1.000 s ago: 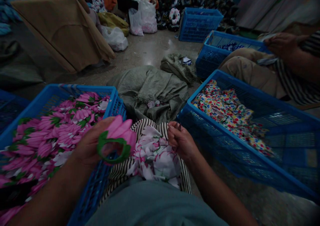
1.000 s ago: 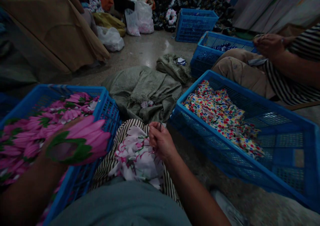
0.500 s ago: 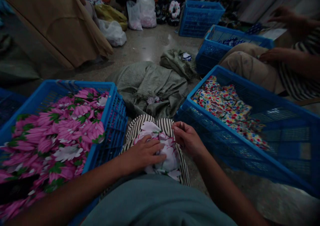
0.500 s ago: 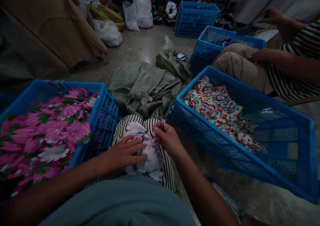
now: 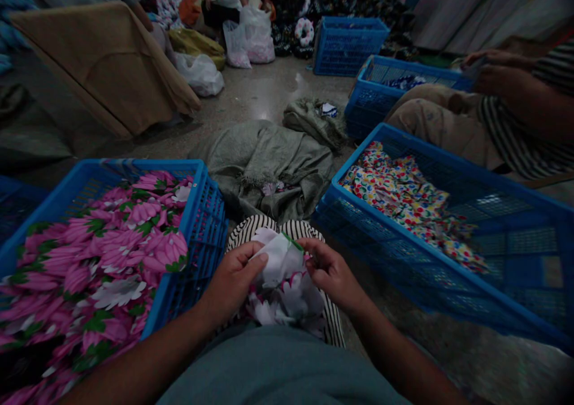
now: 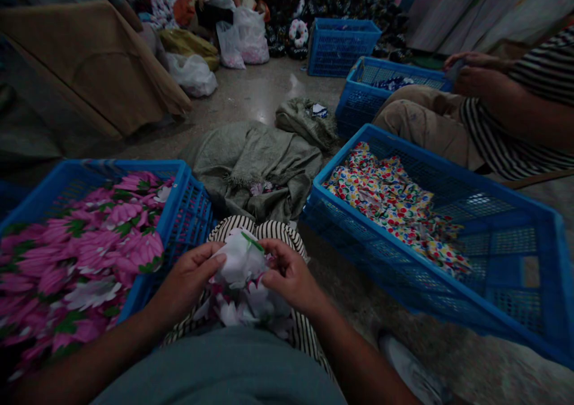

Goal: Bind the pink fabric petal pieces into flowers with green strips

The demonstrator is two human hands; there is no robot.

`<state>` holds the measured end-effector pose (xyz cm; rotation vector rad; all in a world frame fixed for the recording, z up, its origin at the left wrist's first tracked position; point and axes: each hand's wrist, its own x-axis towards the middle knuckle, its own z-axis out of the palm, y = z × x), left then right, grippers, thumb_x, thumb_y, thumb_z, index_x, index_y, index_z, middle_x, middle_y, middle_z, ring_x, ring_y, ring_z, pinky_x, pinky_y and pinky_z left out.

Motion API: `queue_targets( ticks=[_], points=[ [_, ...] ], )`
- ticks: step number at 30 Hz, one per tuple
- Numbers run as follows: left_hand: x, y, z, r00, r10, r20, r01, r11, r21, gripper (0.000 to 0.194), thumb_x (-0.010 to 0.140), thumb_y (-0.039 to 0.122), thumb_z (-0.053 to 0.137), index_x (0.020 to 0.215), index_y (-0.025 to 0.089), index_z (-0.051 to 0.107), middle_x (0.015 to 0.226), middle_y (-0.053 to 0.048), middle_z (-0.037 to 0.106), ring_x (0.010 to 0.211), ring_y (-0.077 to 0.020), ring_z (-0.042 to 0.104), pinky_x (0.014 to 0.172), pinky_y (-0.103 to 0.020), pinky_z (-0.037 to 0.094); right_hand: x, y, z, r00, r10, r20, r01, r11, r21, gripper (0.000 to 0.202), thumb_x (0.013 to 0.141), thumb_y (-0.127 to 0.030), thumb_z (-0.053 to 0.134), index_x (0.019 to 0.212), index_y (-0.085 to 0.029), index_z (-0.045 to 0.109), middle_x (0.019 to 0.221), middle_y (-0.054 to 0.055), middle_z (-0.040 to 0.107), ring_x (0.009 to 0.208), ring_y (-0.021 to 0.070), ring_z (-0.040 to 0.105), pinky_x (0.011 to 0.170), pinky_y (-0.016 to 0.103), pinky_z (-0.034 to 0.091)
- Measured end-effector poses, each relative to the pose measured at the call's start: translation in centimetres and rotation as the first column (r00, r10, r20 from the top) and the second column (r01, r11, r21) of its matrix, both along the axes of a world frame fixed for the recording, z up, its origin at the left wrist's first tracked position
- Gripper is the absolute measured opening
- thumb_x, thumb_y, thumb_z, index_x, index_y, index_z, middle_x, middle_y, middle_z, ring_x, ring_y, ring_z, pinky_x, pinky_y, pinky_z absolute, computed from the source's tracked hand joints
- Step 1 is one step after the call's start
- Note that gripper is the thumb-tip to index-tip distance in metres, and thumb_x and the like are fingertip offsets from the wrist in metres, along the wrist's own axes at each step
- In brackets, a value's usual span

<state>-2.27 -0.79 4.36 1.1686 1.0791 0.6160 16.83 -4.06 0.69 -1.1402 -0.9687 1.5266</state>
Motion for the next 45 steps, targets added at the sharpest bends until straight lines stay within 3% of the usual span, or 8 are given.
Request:
queue_targets(
  ticks=[4, 10, 13, 18, 28, 33, 39, 45],
  points=[
    [0.6, -0.6, -0.6, 0.95, 0.123, 0.286, -0.027, 0.948, -0.318, 0.016, 0.074, 0.031, 0.058, 0.073, 0.015, 0.057, 0.062, 0.001, 0.058, 0.054, -0.0104, 0.051, 0.053, -0.021, 0.039, -1.0, 0.4, 0.2, 0.996, -0.085, -0.02, 0.083, 0.992, -0.096, 0.02, 0.069, -0.037, 0.064, 0.072, -0.017, 0.057, 0.056, -0.003, 0.051, 0.046, 0.0083, 0.041, 0.044, 0.02, 0.032],
    [1.6, 0.0, 0.6, 0.967, 0.035, 0.254, 0.05, 0.947, -0.317, 0.028, 0.064, 0.03, 0.069, 0.084, 0.014, 0.061, 0.068, -0.001, 0.063, 0.059, -0.0123, 0.056, 0.057, -0.022, 0.042, -1.4, 0.5, 1.2, 0.999, 0.031, 0.034, -0.029, 0.997, -0.073, 0.027, 0.069, -0.038, 0.065, 0.064, -0.015, 0.052, 0.054, -0.004, 0.045, 0.047, 0.0071, 0.037, 0.044, 0.019, 0.028],
    [2.2, 0.0, 0.7, 0.973, 0.115, 0.198, -0.037, 0.933, -0.359, 0.024, 0.065, 0.032, 0.067, 0.08, 0.015, 0.06, 0.063, 0.001, 0.062, 0.051, -0.0104, 0.054, 0.05, -0.02, 0.04, -1.3, 0.6, 1.6, 0.996, 0.055, 0.07, -0.051, 0.997, -0.049, 0.026, 0.072, -0.038, 0.062, 0.063, -0.015, 0.052, 0.055, -0.004, 0.044, 0.048, 0.0071, 0.036, 0.043, 0.019, 0.027],
    [2.6, -0.2, 0.5, 0.928, 0.248, 0.278, -0.115, 0.901, -0.418, 0.028, 0.068, 0.033, 0.065, 0.089, 0.016, 0.057, 0.066, 0.0, 0.064, 0.053, -0.0114, 0.056, 0.051, -0.021, 0.042, 0.1, 0.7, 1.3, 0.991, -0.071, 0.112, 0.068, 0.997, 0.033, 0.028, 0.078, -0.044, 0.053, 0.072, -0.017, 0.055, 0.055, -0.004, 0.042, 0.047, 0.0078, 0.031, 0.043, 0.02, 0.023],
    [2.9, -0.7, 0.9, 0.924, 0.215, 0.315, -0.076, 0.913, -0.402, 0.023, 0.067, 0.032, 0.067, 0.08, 0.016, 0.056, 0.064, 0.001, 0.061, 0.053, -0.0108, 0.055, 0.05, -0.02, 0.041, 0.7, 0.3, 1.7, 0.976, 0.146, 0.164, -0.165, 0.98, 0.113, 0.03, 0.08, -0.046, 0.049, 0.088, -0.02, 0.062, 0.072, 0.002, 0.055, 0.063, 0.0141, 0.047, 0.055, 0.023, 0.035],
    [2.6, -0.7, 0.9, 0.955, 0.153, 0.254, -0.057, 0.935, -0.35, 0.026, 0.069, 0.036, 0.064, 0.081, 0.015, 0.056, 0.066, 0.0, 0.06, 0.054, -0.0119, 0.056, 0.05, -0.02, 0.04, 0.9, 0.4, 1.8, 0.952, 0.085, 0.293, -0.161, 0.956, 0.245, 0.026, 0.08, -0.042, 0.05, 0.089, -0.021, 0.064, 0.076, 0.004, 0.06, 0.07, 0.0175, 0.052, 0.061, 0.026, 0.038],
    [2.6, -0.5, 1.6, 0.985, 0.094, 0.147, -0.06, 0.973, -0.221, 0.022, 0.073, 0.037, 0.06, 0.078, 0.016, 0.056, 0.063, 0.001, 0.059, 0.054, -0.0101, 0.053, 0.049, -0.019, 0.039, 0.8, 0.1, 1.7, 0.988, 0.046, 0.151, -0.071, 0.984, 0.165, 0.029, 0.077, -0.045, 0.052, 0.091, -0.02, 0.059, 0.067, -0.001, 0.05, 0.056, 0.012, 0.041, 0.05, 0.023, 0.031],
    [2.9, -0.3, 2.5, 0.998, 0.051, 0.039, -0.041, 0.975, -0.219, 0.022, 0.069, 0.037, 0.063, 0.075, 0.016, 0.058, 0.058, 0.001, 0.061, 0.045, -0.0101, 0.051, 0.043, -0.019, 0.036, 0.6, 0.6, 3.4, 0.859, 0.026, 0.512, -0.202, 0.935, 0.292, 0.009, 0.08, -0.018, 0.048, 0.073, -0.019, 0.053, 0.065, -0.001, 0.049, 0.06, 0.0129, 0.045, 0.055, 0.024, 0.033]
  ],
)
